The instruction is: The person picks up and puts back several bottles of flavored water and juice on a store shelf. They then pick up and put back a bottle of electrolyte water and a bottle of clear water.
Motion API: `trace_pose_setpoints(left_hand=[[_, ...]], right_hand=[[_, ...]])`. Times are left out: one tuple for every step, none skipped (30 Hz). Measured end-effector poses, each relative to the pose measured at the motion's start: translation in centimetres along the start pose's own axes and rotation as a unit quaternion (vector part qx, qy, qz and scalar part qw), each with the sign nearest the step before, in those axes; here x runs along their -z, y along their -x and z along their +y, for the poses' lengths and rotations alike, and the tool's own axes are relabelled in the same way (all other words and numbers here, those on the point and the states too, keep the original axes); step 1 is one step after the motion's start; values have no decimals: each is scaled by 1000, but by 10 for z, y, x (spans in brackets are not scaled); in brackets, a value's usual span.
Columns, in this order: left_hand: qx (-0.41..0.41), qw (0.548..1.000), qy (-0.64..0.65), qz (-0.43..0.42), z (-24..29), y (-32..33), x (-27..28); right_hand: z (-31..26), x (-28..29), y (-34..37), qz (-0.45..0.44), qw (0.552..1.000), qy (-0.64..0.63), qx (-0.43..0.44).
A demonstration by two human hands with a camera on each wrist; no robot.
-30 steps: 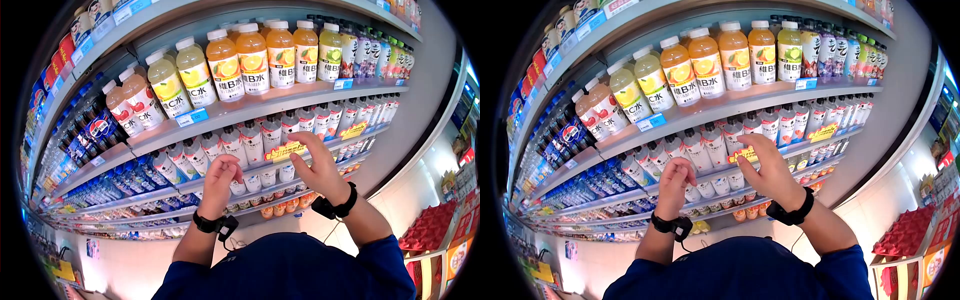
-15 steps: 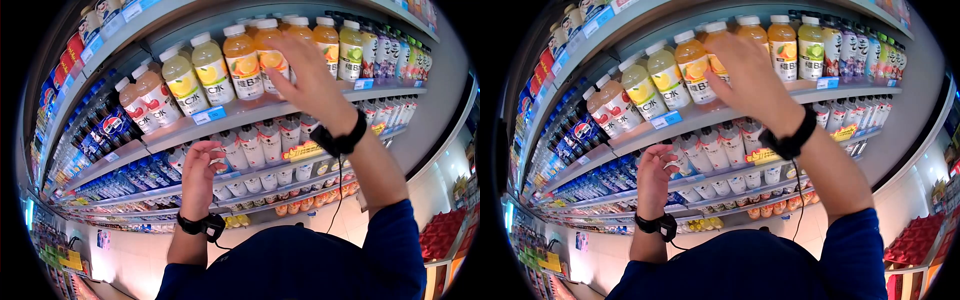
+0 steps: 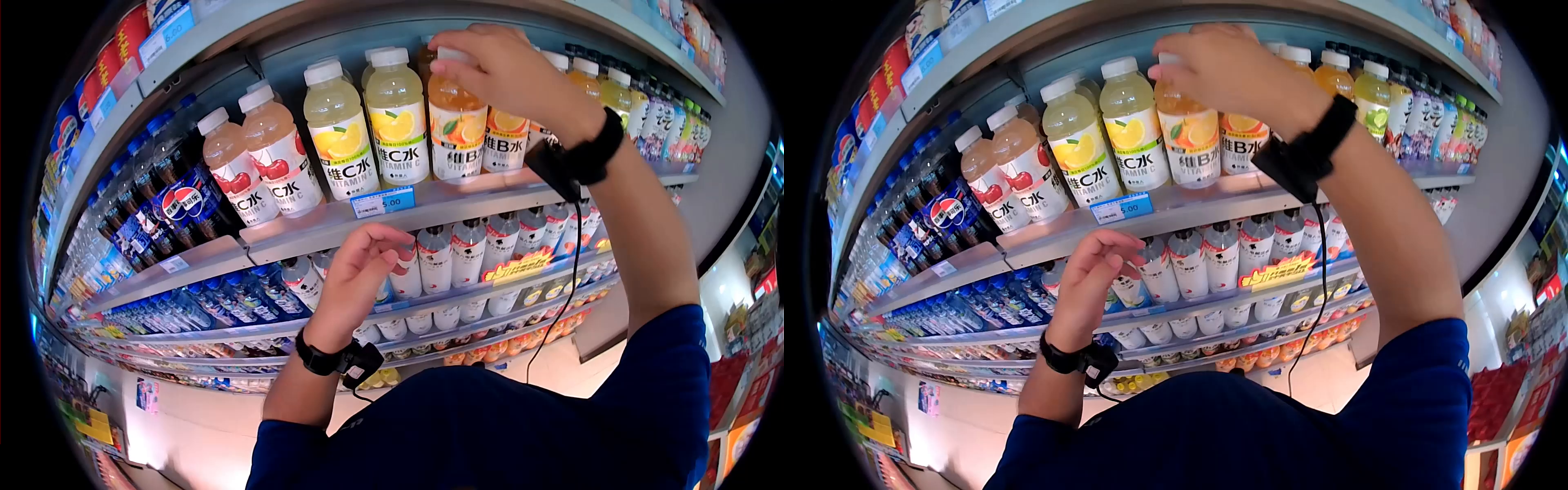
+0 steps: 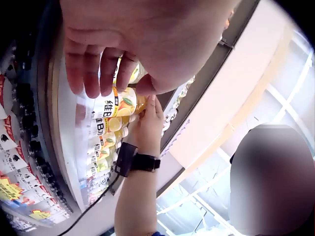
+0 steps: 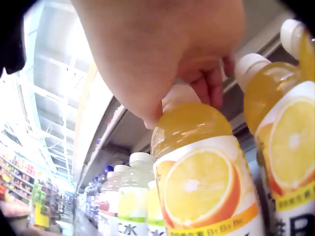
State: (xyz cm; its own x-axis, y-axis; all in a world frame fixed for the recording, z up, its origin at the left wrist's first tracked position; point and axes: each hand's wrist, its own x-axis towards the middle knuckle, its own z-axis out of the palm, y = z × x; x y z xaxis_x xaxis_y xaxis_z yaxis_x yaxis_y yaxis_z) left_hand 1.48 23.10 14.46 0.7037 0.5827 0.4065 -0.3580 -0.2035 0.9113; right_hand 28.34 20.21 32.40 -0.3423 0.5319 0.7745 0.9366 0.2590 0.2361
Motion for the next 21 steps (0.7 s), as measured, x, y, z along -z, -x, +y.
trace_pose_setpoints(left_hand=[[-8, 1000, 2, 6, -3, -3, -4], [-40, 999, -20, 11, -5, -7, -10], [-70, 997, -43, 15, -7, -11, -17], [-72, 996, -44, 19, -8, -15, -24], [-136, 978, -150, 44, -7, -21, -31], [-197, 945, -253, 70, -7, -28, -38], [-200, 943, -255, 74, -5, -36, -46], [-270, 899, -327, 104, -3, -43, -56], [-339, 843, -395, 133, -1, -48, -66], [-346, 787, -485, 159, 3, -50, -75], [-348, 786, -485, 160, 2, -53, -86], [-337, 813, -447, 159, -1, -55, -99], [-325, 839, -407, 157, -3, -56, -109], [-281, 886, -351, 113, -9, -53, -116], [-282, 886, -352, 110, -11, -49, -125], [-225, 952, -202, 51, -14, -45, -135], [-158, 986, -46, -7, -16, -42, -142], [-158, 983, -91, -37, -21, -42, -144], [-155, 983, -92, -35, -24, -42, -146], [-137, 984, -108, -28, -28, -42, -149], [-119, 985, -124, -23, -30, -41, -152]], right_hand=[[-1, 1, 1, 0, 1000, 1, 10], [-4, 3, 6, 46, 997, -5, 54], [-9, 7, 12, 92, 991, -12, 94], [-14, 15, 15, 101, 990, -9, 94], [-16, 26, 17, 103, 990, -10, 97], [-17, 38, 18, 136, 985, -3, 105], [-19, 53, 20, 169, 979, 3, 113], [-24, 75, 24, 118, 989, 7, 83], [-25, 86, 27, 120, 989, 7, 89], [-24, 94, 30, 137, 987, -53, 59], [-24, 100, 35, 151, 982, -112, 26], [-23, 103, 41, 146, 977, -157, 0], [-26, 103, 50, 148, 977, -156, 0], [-32, 102, 60, 114, 960, -251, -57], [-33, 100, 69, 79, 929, -342, -113], [-30, 95, 76, 79, 936, -327, -101], [-28, 93, 84, 82, 935, -328, -104], [-28, 91, 91, 79, 945, -302, -93], [-28, 86, 97, 74, 955, -277, -80], [-31, 75, 101, 107, 919, -360, -117], [-32, 68, 106, 107, 917, -365, -119]])
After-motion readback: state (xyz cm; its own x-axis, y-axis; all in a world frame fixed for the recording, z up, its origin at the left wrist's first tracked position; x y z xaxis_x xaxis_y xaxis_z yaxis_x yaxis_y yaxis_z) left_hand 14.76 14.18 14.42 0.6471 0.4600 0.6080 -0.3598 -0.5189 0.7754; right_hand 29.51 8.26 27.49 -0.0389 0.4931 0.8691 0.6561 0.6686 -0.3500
